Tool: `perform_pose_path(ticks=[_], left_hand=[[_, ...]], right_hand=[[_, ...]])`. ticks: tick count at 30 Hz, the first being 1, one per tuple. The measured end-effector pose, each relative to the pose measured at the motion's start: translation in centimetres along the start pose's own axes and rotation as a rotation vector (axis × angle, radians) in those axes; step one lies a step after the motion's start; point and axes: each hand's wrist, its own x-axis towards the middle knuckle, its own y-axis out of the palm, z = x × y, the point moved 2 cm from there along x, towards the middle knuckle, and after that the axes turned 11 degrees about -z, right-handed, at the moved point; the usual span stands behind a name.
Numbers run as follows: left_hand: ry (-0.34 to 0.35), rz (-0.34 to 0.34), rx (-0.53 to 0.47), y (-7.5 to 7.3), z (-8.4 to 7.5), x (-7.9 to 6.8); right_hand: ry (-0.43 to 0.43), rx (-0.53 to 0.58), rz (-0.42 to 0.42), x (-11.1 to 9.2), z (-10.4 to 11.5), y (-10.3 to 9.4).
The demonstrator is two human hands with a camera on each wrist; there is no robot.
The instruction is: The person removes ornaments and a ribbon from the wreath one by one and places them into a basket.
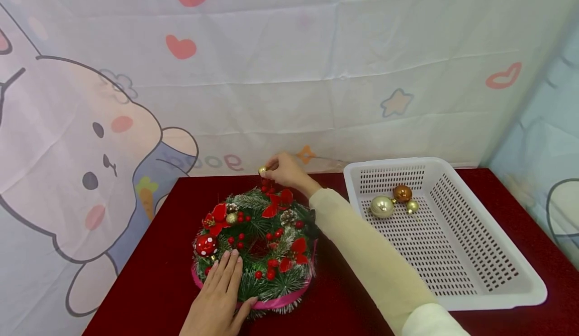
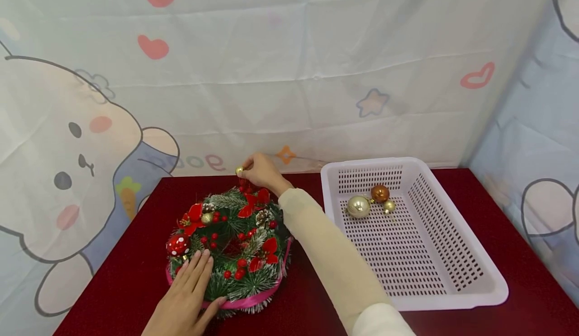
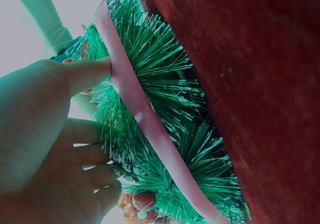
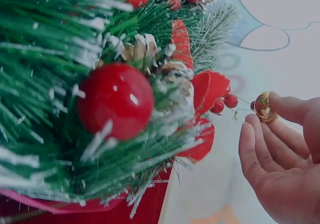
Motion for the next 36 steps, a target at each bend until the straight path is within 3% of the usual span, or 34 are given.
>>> perform_pose_path(ticks=[9,17,24,31,36], left_hand=[[-0.009,0.001,-0.008,0.0,0.0,0.0],[0.007,-0.01,-0.005,0.1,0.0,0.0],[0.019,-0.022,-0.003,0.1,-0.2,0.0],[-0.003,-0.011,-0.013,0.1,-0.1,-0.1],[-0.014,-0.003,-0.012,0.1,-0.1,-0.1]], right_hand=[[0.039,0.061,-0.027,0.1,-0.3,-1.3],[0.051,-0.094,-0.124,0.2,-1.1,-1.5],[0.069,-0.151,-0.107,0.2,-1.4,-1.7],[0.053,-0.154,-0.121,0.0,-0.2,-3.6],[0.052,-0.081,-0.124,-0.6,0.6,-5.6]])
